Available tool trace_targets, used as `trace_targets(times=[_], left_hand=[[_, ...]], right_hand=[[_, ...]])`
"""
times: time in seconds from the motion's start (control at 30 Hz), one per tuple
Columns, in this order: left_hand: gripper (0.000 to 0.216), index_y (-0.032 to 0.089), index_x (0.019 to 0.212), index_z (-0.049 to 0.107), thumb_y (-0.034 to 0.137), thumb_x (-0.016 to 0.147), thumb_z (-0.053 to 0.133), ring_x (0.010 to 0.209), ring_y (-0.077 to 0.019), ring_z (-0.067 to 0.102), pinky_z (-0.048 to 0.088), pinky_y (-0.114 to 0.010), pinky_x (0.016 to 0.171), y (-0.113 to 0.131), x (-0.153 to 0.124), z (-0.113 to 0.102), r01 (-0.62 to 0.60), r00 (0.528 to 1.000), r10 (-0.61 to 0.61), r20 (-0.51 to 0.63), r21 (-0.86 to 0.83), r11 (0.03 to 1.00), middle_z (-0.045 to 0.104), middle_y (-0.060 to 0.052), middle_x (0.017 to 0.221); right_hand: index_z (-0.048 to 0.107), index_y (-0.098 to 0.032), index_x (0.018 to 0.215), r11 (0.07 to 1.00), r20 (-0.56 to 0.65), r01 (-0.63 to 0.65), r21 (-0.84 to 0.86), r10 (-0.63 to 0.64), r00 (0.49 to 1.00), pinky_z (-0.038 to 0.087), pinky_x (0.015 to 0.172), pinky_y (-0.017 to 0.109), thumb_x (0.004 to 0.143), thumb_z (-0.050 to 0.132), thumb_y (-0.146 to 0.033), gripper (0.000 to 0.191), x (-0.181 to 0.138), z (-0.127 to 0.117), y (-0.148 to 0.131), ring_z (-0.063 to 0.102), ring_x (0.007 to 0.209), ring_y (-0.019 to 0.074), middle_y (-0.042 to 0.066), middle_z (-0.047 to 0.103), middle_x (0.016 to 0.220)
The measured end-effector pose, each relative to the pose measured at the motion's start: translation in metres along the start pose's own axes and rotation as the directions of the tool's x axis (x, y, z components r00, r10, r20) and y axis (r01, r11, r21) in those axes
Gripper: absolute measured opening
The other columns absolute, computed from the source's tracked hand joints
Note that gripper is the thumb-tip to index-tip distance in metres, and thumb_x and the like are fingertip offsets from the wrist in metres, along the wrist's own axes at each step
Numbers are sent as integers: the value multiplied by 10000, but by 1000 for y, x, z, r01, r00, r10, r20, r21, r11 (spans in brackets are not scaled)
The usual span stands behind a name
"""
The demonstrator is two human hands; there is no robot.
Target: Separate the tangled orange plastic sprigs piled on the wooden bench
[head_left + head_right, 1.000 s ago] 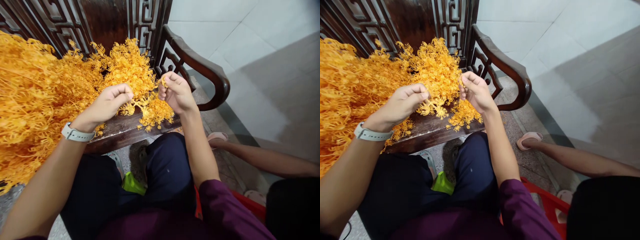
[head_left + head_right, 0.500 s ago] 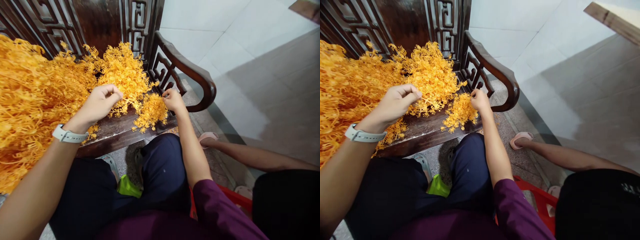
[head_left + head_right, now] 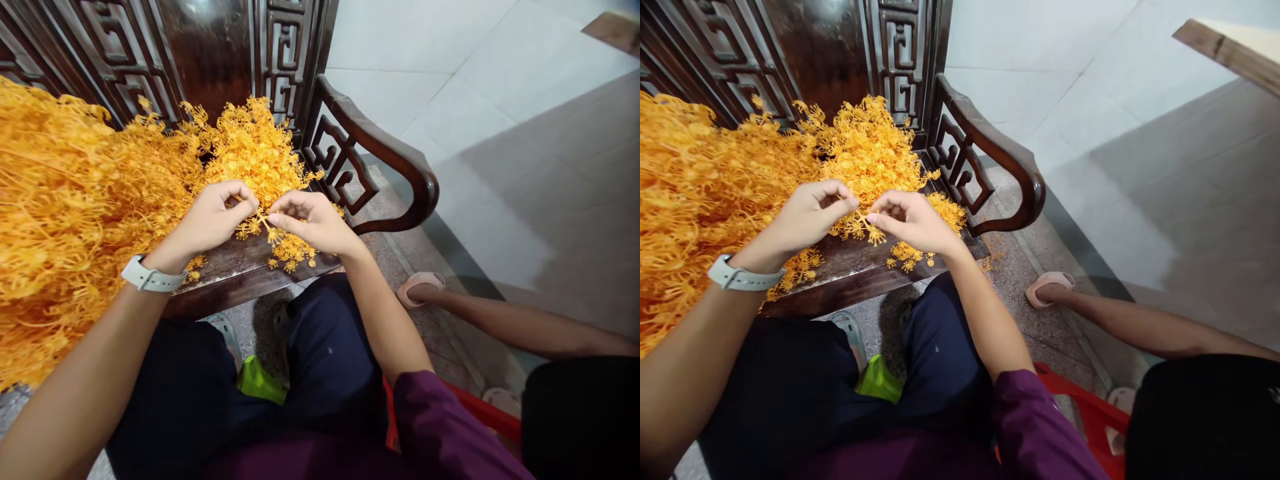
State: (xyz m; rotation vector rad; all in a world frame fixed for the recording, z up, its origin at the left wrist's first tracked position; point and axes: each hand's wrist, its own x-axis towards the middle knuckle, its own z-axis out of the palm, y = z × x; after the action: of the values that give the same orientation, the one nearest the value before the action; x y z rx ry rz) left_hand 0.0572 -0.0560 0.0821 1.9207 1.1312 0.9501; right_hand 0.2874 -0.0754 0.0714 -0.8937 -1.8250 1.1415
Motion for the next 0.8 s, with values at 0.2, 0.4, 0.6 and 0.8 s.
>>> trace_targets(times=[0.2,0.4,0.6,0.8], left_hand=[[158,220,940,744,372,938,702,1111,-287,575,479,-468,1010,-5,-2,6,3,983,14,-182,94,996,628,-95,1040],[520,256,1306,631,395,846,830,1506,-377,359,231,-551,1286,10,-11,13,-79,956,146,-253,257,963,503,-136,1461],[325,206,1163,663,418,931,745,1171,-263,620,449,-421,1082,8,-11,16,-83,990,83,118,-4,997,701,-89,1202],[199,174,852,689,345,953,691,805,-167,622,484,-308,823,11,-9,21,-88,969,111,222,-111,990,689,-3,819]], right_hand=[[624,-207,880,995,-70,79,65,-74,995,457,681,292,984,713,-545,365,4,2,1,516,711,126,-19,577,779],[601,-229,921,992,-103,116,44,-111,989,475,668,301,1034,640,-532,326,5,4,1,540,752,144,11,584,879],[568,-239,910,992,-218,127,-3,-124,968,439,584,280,1016,641,-595,378,6,5,1,512,639,123,-23,546,771],[585,-223,918,973,-253,225,-57,-233,939,434,599,270,1008,649,-606,399,8,5,3,489,651,114,-33,530,757]])
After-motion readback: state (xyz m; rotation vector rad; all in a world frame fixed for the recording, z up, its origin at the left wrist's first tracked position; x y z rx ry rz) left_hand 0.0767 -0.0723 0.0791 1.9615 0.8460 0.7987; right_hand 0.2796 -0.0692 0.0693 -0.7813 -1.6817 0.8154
